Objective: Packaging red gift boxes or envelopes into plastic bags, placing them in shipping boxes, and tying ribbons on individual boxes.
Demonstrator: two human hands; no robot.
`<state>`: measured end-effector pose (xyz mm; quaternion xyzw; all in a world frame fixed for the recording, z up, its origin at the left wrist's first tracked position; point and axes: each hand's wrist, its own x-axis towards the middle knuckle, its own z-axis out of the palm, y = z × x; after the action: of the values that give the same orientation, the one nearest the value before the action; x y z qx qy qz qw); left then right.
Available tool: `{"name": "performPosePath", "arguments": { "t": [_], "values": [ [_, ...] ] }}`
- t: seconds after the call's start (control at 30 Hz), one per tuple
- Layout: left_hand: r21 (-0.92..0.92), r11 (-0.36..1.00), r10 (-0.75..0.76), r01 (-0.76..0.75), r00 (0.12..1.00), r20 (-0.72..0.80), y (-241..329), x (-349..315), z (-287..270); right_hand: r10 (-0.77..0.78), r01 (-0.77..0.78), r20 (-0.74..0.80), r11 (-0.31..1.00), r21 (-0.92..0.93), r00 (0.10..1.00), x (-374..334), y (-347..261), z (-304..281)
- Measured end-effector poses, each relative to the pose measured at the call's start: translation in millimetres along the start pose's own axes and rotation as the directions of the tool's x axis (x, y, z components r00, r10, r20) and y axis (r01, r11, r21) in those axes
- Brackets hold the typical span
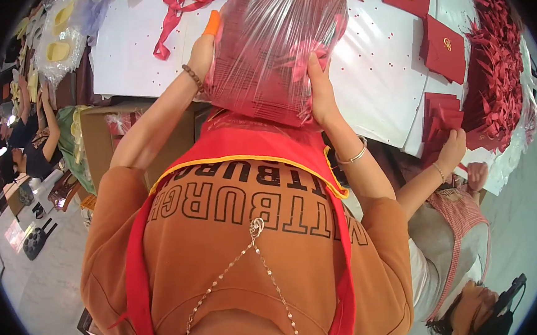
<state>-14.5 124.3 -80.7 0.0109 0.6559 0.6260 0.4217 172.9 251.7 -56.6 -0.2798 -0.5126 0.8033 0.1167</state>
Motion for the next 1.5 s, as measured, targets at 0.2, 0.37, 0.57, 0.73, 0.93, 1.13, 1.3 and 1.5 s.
{"name": "performPosePath", "arguments": {
  "t": [0.2,0.37,0.57,0.73,0.93,1.13,1.3,1.5],
  "values": [
    [0.358,0.927,-0.118,0.110,0.993,0.001,33.3,-23.6,1.6,0.175,-0.174,0.066,0.985,-0.021,0.982,-2.0,2.6,-22.4],
    [0.186,0.928,0.262,-0.324,0.919,0.293,-15.6,-20.4,-33.6,0.149,-0.134,-0.046,0.961,0.244,0.988,-30.0,-17.4,-1.5],
    [-0.035,0.999,0.047,-0.042,0.988,0.147,-18.3,-10.9,-10.2,0.065,-0.049,-0.160,0.994,0.103,0.985,-10.9,20.6,5.1],
    [0.016,0.999,-0.039,0.037,0.979,0.199,-7.8,-18.1,-12.6,0.026,-0.008,-0.266,0.998,0.069,0.964,-19.7,3.1,28.7],
    [-0.146,0.972,0.219,-0.185,0.937,0.271,5.3,-54.7,-18.6,-0.101,0.069,-0.152,0.977,-0.203,0.983,-42.3,-20.4,16.2],
    [-0.016,0.965,0.257,-0.263,0.927,0.274,-13.1,-55.8,-15.9,-0.191,0.188,-0.004,0.969,-0.162,0.982,-43.1,7.8,16.7],
    [0.045,0.983,0.163,-0.179,0.958,0.238,-14.8,-49.9,-12.3,-0.227,0.218,-0.006,0.941,-0.258,0.974,-39.4,11.8,15.0],
    [0.418,0.898,-0.220,0.137,0.963,0.157,15.1,-58.6,-15.3,-0.187,0.184,0.012,0.956,-0.230,0.982,-40.5,2.4,5.8]
  ]
}}
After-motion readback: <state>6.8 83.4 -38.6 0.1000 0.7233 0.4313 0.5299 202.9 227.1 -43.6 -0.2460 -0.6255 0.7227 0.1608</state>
